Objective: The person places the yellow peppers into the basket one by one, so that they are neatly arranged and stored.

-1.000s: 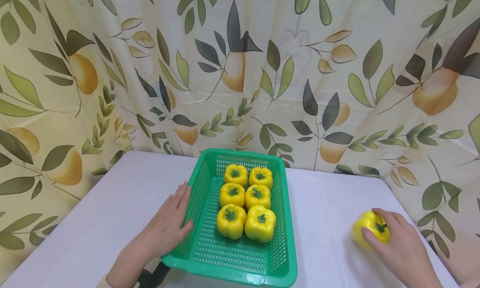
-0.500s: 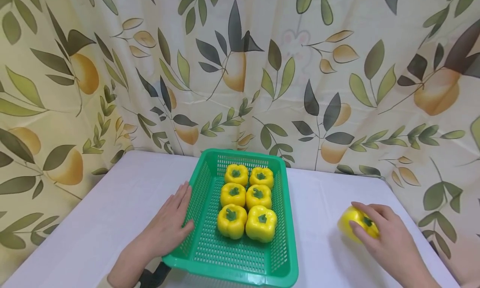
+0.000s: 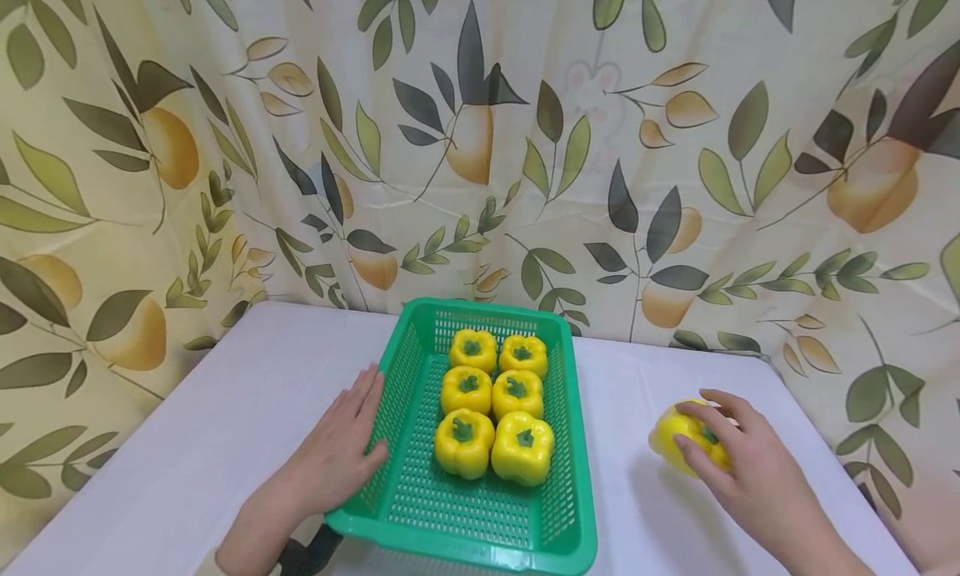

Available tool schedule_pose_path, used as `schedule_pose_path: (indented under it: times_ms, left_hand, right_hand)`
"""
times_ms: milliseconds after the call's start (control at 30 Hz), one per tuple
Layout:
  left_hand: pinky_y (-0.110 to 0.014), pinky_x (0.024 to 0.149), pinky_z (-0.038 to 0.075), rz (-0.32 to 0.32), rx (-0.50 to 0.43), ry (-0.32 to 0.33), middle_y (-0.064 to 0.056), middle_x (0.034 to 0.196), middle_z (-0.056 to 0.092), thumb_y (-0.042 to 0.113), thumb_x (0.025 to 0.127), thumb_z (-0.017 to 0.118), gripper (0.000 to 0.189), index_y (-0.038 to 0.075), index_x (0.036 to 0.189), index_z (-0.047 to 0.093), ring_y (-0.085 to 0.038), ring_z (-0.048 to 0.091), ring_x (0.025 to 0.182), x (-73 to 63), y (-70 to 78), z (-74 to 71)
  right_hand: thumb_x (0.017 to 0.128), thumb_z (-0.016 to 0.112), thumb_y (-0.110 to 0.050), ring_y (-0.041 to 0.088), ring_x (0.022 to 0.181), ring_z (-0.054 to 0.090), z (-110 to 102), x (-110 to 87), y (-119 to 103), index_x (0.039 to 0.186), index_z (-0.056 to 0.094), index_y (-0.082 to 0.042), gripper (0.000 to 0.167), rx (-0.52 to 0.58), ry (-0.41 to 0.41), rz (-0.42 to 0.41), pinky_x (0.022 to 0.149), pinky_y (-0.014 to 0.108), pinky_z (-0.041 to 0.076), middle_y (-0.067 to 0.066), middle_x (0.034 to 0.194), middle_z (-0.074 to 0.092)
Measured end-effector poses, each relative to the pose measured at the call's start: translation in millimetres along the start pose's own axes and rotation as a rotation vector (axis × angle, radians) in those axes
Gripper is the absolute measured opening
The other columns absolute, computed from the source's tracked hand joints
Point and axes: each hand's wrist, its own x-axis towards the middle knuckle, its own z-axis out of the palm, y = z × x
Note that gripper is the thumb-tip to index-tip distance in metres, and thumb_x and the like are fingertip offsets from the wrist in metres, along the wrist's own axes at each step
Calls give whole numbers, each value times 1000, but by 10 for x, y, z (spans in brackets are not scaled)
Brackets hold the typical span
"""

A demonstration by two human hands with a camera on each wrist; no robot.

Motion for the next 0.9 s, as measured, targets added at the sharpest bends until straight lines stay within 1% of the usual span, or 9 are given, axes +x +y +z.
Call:
schedule_pose_path:
  times_ms: [33,167,333,400,533,600,633,700,900]
  left_hand:
    - [-52,124,16,1,-4,2,-15,167,4,22,96,52,76,-2,157,14,-32,9,155,2,3,-2]
    - [-52,124,16,-3,-1,-5,-15,167,4,22,96,52,76,-2,157,14,-31,9,155,4,1,2]
    - [-50,125,15,-3,4,-12,-13,168,2,23,96,52,76,0,158,13,-29,8,155,3,-3,6]
    - [-50,125,15,-2,3,-13,-13,168,1,23,96,52,76,0,158,13,-29,8,155,4,-2,4]
    - [-50,125,15,-3,2,-14,-13,168,1,24,96,52,76,-1,158,13,-29,7,155,4,-3,1]
    - [-50,125,15,-7,5,-18,-12,168,1,25,96,51,77,0,158,13,-28,7,156,4,-3,0]
    - [-50,125,15,-5,0,-16,-13,168,1,24,96,51,76,-1,158,13,-29,7,155,3,-1,-1]
    - [-51,125,16,-6,1,-16,-13,168,2,24,96,51,76,-1,158,13,-30,7,155,0,-1,-5]
    - [-52,125,15,-3,-11,-10,-15,167,3,22,96,52,76,-2,157,14,-32,8,155,0,1,-9]
  right_hand:
    - [85,76,-16,45,105,52,1,7,-8,116,67,-13,33,3,6,-12,78,-2,22,20,128,54]
    - [85,77,-18,44,107,51,2,30,-42,118,66,-10,35,-10,-22,-13,79,-4,19,21,129,55]
    - [82,80,-21,41,105,53,-5,60,-79,118,67,-10,39,-42,-67,-1,74,-1,27,20,127,55]
    - [81,80,-21,40,105,53,-4,71,-102,117,67,-10,40,-55,-81,2,77,8,39,20,127,55]
    - [80,82,-21,37,104,54,-6,96,-151,116,69,-11,40,-72,-89,-27,74,15,46,17,127,56]
    - [78,83,-20,35,104,54,-13,108,-175,115,70,-13,40,-83,-74,-64,75,11,45,15,126,57]
    - [77,84,-20,33,104,55,-18,116,-186,114,70,-14,40,-87,-68,-79,72,5,39,14,126,58]
    - [76,84,-20,32,104,55,-23,132,-213,114,71,-15,41,-94,-64,-102,74,3,38,13,126,58]
    - [74,85,-19,31,105,56,-55,174,-292,116,71,-16,45,-112,-56,-128,74,7,46,12,126,59]
